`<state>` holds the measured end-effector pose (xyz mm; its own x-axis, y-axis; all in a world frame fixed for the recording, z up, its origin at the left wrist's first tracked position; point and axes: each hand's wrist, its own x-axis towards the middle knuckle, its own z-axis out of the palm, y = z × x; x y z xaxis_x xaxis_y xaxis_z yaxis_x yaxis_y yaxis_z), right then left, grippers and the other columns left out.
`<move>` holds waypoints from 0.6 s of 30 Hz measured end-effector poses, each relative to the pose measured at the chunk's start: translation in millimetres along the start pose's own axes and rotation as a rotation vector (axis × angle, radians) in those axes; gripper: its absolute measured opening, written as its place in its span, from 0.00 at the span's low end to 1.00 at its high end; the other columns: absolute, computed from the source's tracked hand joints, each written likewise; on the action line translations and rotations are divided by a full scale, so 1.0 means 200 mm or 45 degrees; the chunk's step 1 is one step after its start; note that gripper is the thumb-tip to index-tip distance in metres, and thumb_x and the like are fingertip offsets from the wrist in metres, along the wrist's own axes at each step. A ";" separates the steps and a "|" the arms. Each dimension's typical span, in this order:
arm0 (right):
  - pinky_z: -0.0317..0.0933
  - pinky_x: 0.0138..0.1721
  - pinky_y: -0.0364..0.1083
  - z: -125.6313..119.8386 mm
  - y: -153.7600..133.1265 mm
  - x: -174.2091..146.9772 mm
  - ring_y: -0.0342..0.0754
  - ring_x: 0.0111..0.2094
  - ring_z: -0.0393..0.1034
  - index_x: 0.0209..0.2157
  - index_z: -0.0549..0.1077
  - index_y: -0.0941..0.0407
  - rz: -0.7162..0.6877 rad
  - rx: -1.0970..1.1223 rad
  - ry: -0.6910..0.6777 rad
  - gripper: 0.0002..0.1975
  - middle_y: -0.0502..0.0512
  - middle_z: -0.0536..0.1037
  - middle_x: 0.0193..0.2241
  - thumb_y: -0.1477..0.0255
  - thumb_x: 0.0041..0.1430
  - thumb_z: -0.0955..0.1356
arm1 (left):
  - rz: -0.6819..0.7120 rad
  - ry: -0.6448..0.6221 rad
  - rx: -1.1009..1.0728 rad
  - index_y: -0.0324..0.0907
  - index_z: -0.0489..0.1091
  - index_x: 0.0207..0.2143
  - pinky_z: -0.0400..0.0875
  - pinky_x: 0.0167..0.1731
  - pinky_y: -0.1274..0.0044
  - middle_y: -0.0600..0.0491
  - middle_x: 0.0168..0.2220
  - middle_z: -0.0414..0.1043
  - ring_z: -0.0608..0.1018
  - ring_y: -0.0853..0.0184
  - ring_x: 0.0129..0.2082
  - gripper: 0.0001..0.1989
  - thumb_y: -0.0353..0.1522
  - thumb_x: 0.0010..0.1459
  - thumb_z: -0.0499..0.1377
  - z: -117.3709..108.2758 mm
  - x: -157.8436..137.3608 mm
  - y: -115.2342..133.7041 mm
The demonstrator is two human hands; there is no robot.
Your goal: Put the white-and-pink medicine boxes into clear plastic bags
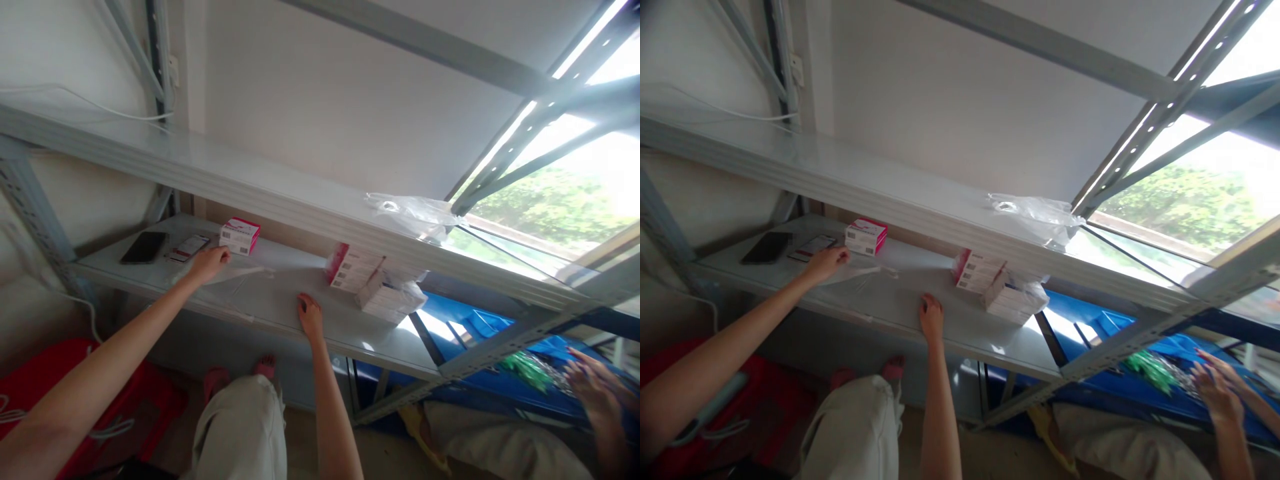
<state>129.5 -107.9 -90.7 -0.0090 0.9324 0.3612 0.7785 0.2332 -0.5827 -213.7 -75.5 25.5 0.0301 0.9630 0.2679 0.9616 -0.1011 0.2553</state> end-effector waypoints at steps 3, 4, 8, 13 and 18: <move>0.60 0.53 0.49 -0.04 -0.04 0.00 0.49 0.47 0.72 0.44 0.77 0.55 -0.024 0.149 0.041 0.17 0.56 0.79 0.44 0.76 0.58 0.60 | 0.027 0.137 -0.085 0.42 0.72 0.39 0.63 0.37 0.76 0.50 0.38 0.76 0.77 0.61 0.38 0.08 0.30 0.62 0.53 -0.09 0.02 0.09; 0.61 0.53 0.49 -0.05 -0.06 0.01 0.49 0.46 0.73 0.43 0.77 0.55 -0.033 0.221 0.085 0.17 0.56 0.79 0.43 0.75 0.59 0.59 | 0.032 0.181 -0.130 0.42 0.72 0.39 0.63 0.38 0.76 0.50 0.39 0.77 0.77 0.62 0.38 0.08 0.31 0.62 0.53 -0.12 0.02 0.12; 0.64 0.49 0.49 -0.07 -0.23 0.06 0.50 0.45 0.73 0.41 0.77 0.58 0.007 0.617 0.251 0.17 0.59 0.79 0.41 0.69 0.61 0.59 | 0.206 0.198 -0.430 0.41 0.72 0.37 0.64 0.38 0.77 0.52 0.36 0.76 0.76 0.65 0.36 0.07 0.33 0.61 0.55 -0.16 0.02 0.32; 0.69 0.36 0.47 -0.03 -0.44 0.12 0.53 0.40 0.75 0.37 0.77 0.59 0.297 0.957 0.112 0.20 0.59 0.80 0.34 0.58 0.56 0.64 | 0.558 -0.083 -0.651 0.41 0.72 0.32 0.64 0.34 0.78 0.53 0.31 0.76 0.74 0.67 0.31 0.05 0.31 0.58 0.56 0.01 -0.06 0.56; 0.69 0.32 0.45 -0.07 -0.39 0.01 0.52 0.40 0.75 0.41 0.76 0.60 0.554 1.018 0.192 0.24 0.62 0.78 0.40 0.56 0.59 0.60 | 0.592 -0.079 -0.762 0.40 0.70 0.31 0.64 0.35 0.77 0.52 0.31 0.74 0.74 0.67 0.30 0.05 0.30 0.58 0.55 0.15 -0.13 0.66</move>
<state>78.0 -128.2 -33.9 0.3086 0.9498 0.0507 0.0285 0.0440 -0.9986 -79.6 -106.6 23.7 0.4283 0.7988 0.4224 0.5346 -0.6009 0.5942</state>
